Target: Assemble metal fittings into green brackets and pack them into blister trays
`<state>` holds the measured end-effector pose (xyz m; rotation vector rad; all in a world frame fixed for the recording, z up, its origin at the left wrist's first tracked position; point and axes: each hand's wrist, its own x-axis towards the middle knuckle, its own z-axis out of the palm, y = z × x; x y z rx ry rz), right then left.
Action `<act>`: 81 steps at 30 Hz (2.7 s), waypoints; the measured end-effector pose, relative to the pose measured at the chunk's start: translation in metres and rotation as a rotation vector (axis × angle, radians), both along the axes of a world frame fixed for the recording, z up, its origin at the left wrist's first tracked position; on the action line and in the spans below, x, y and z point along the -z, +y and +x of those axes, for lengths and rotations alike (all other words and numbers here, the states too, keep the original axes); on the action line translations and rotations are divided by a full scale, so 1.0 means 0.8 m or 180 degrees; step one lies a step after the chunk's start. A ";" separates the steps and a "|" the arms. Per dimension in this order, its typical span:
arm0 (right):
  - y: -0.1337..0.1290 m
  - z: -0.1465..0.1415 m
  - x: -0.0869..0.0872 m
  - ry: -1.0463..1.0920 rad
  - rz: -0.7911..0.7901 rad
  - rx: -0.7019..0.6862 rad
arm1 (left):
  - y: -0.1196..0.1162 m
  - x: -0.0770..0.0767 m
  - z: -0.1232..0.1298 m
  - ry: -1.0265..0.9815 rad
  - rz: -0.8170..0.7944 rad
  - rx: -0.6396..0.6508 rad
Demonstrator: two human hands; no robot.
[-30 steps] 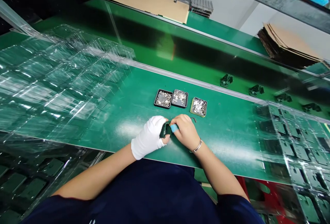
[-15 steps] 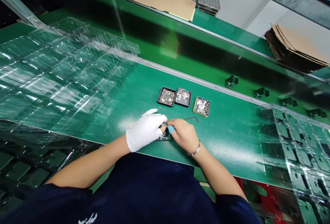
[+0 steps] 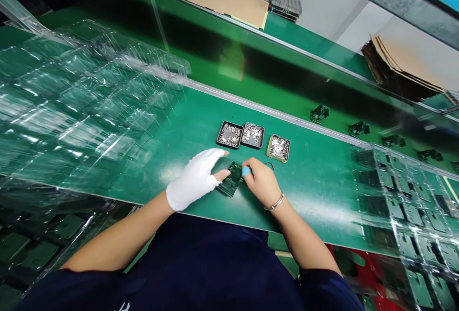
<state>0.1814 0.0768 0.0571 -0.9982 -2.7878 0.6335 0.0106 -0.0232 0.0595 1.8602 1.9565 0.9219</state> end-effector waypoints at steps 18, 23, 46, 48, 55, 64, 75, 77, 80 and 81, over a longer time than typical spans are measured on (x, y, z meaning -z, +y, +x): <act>0.040 0.035 0.037 0.0551 -0.0670 -0.0904 | -0.018 0.039 0.005 -0.0206 -0.0445 -0.0064; 0.032 0.030 0.037 0.0387 -0.0676 -0.0722 | -0.019 0.037 0.006 -0.0168 -0.0530 -0.0089; 0.015 0.027 0.015 -0.0729 -0.0414 -0.0715 | -0.020 0.042 0.000 -0.0101 -0.0574 0.0037; 0.016 0.028 0.013 -0.0767 -0.0386 -0.0684 | -0.020 0.042 -0.001 -0.0093 -0.0566 0.0046; 0.035 0.041 0.017 0.0778 -0.0487 -0.0638 | -0.024 0.046 0.005 -0.0262 -0.0002 0.0026; -0.001 0.021 -0.005 0.1237 -0.0406 -0.0633 | -0.017 0.041 0.003 0.0055 0.0431 0.0284; 0.112 0.068 0.004 0.0113 0.0624 0.0314 | -0.012 0.035 0.010 0.0827 0.0467 0.0646; 0.137 0.073 0.011 -0.0366 0.0791 0.0444 | -0.013 0.036 0.012 0.0839 0.0445 0.0678; 0.147 0.070 0.023 -0.0698 0.1089 0.0297 | -0.014 0.038 0.013 0.0789 0.0410 0.0689; 0.145 0.068 0.026 -0.0723 0.1166 0.0275 | -0.015 0.039 0.012 0.0759 0.0415 0.0693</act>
